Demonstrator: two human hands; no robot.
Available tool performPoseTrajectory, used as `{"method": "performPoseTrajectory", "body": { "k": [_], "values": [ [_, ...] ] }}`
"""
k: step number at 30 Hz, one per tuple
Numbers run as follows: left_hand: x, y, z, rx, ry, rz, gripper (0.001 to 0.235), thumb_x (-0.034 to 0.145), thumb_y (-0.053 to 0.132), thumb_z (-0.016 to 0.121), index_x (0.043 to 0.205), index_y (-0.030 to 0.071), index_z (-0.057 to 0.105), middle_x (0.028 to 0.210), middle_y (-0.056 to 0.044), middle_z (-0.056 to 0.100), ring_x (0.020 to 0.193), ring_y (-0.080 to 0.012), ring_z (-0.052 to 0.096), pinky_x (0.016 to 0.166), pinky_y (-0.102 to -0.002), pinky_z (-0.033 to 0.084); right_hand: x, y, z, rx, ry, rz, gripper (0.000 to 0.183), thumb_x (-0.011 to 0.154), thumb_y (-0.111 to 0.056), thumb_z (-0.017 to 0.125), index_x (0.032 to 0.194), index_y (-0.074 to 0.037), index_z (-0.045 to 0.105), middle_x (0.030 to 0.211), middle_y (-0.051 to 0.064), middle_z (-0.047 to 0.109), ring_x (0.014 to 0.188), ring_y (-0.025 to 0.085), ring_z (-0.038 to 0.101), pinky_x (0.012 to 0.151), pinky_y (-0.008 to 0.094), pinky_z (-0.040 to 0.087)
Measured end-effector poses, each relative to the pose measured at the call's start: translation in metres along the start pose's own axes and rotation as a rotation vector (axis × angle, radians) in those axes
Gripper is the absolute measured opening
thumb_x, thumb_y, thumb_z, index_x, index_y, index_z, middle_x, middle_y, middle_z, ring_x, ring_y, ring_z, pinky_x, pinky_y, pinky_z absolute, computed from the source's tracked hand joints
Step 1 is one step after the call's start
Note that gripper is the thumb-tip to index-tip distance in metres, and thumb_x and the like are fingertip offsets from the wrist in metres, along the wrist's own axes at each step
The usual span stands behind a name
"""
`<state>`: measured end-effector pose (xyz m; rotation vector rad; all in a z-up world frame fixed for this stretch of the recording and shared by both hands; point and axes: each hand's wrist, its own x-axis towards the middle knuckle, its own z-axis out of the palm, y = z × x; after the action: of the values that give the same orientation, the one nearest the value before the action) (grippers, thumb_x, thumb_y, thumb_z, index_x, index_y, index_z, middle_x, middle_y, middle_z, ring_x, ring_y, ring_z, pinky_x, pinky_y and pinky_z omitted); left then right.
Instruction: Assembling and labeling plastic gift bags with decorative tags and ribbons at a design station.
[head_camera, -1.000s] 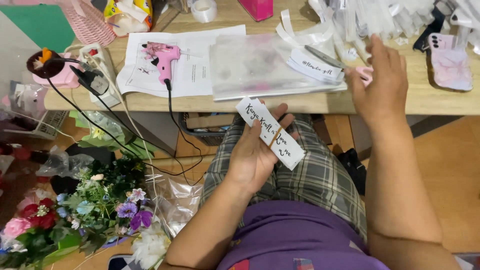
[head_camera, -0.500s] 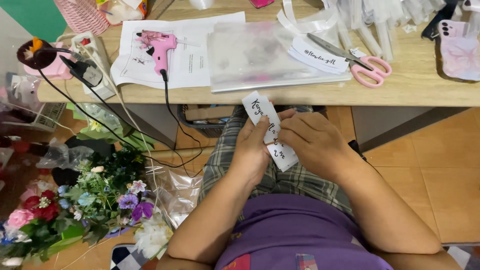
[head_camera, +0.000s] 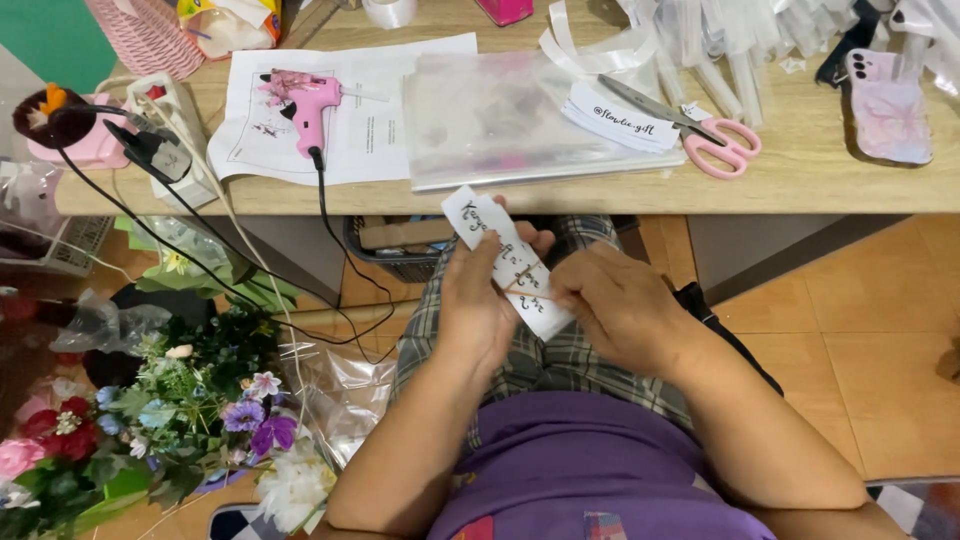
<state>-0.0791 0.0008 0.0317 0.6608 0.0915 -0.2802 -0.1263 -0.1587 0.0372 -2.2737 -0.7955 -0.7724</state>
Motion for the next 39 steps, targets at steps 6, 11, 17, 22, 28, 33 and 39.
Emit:
{"method": "performPoseTrajectory", "body": {
  "k": [6, 11, 17, 22, 28, 33, 39],
  "values": [
    [0.026, 0.013, -0.022, -0.096, 0.166, 0.218, 0.045, 0.109, 0.016, 0.038, 0.153, 0.004, 0.036, 0.108, -0.01, 0.065, 0.099, -0.0302, 0.072, 0.103, -0.055, 0.054, -0.003, -0.023, -0.018, -0.027, -0.188, 0.058, 0.017, 0.1, -0.009, 0.057, 0.083, -0.01, 0.055, 0.063, 0.002, 0.048, 0.057, 0.024, 0.056, 0.048, 0.032, 0.045],
    [0.038, 0.049, -0.049, -0.159, 0.112, 0.313, 0.046, 0.107, 0.013, 0.041, 0.152, 0.004, 0.038, 0.108, -0.01, 0.063, 0.094, -0.0211, 0.067, 0.106, -0.05, 0.06, -0.012, 0.008, -0.056, 0.076, 0.036, 0.221, 0.019, 0.095, -0.003, 0.066, 0.079, -0.005, 0.056, 0.075, 0.01, 0.067, 0.068, 0.031, 0.068, 0.06, 0.034, 0.052],
    [0.024, 0.02, -0.032, -0.19, 0.049, 0.145, 0.039, 0.107, 0.014, 0.043, 0.144, 0.005, 0.045, 0.105, -0.013, 0.063, 0.089, -0.0209, 0.064, 0.096, -0.048, 0.059, -0.02, 0.11, -0.12, -0.203, 0.209, 0.63, 0.01, 0.102, 0.0, 0.073, 0.11, -0.001, 0.068, 0.102, 0.017, 0.07, 0.092, 0.029, 0.067, 0.082, 0.038, 0.054],
    [0.022, -0.003, -0.016, -0.163, -0.039, -0.08, 0.045, 0.103, 0.007, 0.046, 0.148, 0.007, 0.048, 0.1, -0.019, 0.063, 0.084, -0.0276, 0.064, 0.08, -0.049, 0.06, -0.015, 0.178, -0.151, -0.647, -0.062, 0.893, 0.024, 0.114, -0.011, 0.056, 0.124, 0.001, 0.074, 0.116, 0.021, 0.072, 0.101, 0.044, 0.065, 0.081, 0.056, 0.049],
    [0.062, 0.002, 0.009, 0.124, -0.321, -0.011, 0.06, 0.101, 0.027, 0.056, 0.156, 0.01, 0.037, 0.104, -0.013, 0.068, 0.088, -0.0256, 0.066, 0.082, -0.045, 0.058, 0.039, 0.104, -0.104, -0.136, -0.004, 0.879, 0.03, 0.103, -0.01, 0.062, 0.133, -0.003, 0.06, 0.132, 0.021, 0.058, 0.113, 0.034, 0.058, 0.101, 0.045, 0.05],
    [0.094, -0.006, 0.023, 0.333, -0.578, 0.432, 0.059, 0.113, 0.034, 0.033, 0.162, 0.006, 0.018, 0.147, -0.016, 0.053, 0.124, -0.0179, 0.06, 0.105, -0.035, 0.051, 0.038, 0.098, -0.002, 0.871, 0.146, 0.707, 0.047, 0.096, -0.01, 0.059, 0.143, 0.0, 0.057, 0.116, 0.01, 0.071, 0.099, 0.016, 0.072, 0.08, 0.034, 0.063],
    [0.115, 0.019, 0.002, 0.717, -0.434, 0.605, 0.033, 0.106, 0.021, 0.058, 0.137, 0.008, 0.061, 0.141, -0.011, 0.061, 0.139, -0.0248, 0.052, 0.12, -0.042, 0.035, 0.075, 0.109, 0.003, 0.309, 0.184, 0.575, 0.022, 0.089, -0.019, 0.083, 0.11, -0.016, 0.078, 0.094, -0.001, 0.077, 0.097, 0.004, 0.066, 0.092, 0.028, 0.052]
  ]
}}
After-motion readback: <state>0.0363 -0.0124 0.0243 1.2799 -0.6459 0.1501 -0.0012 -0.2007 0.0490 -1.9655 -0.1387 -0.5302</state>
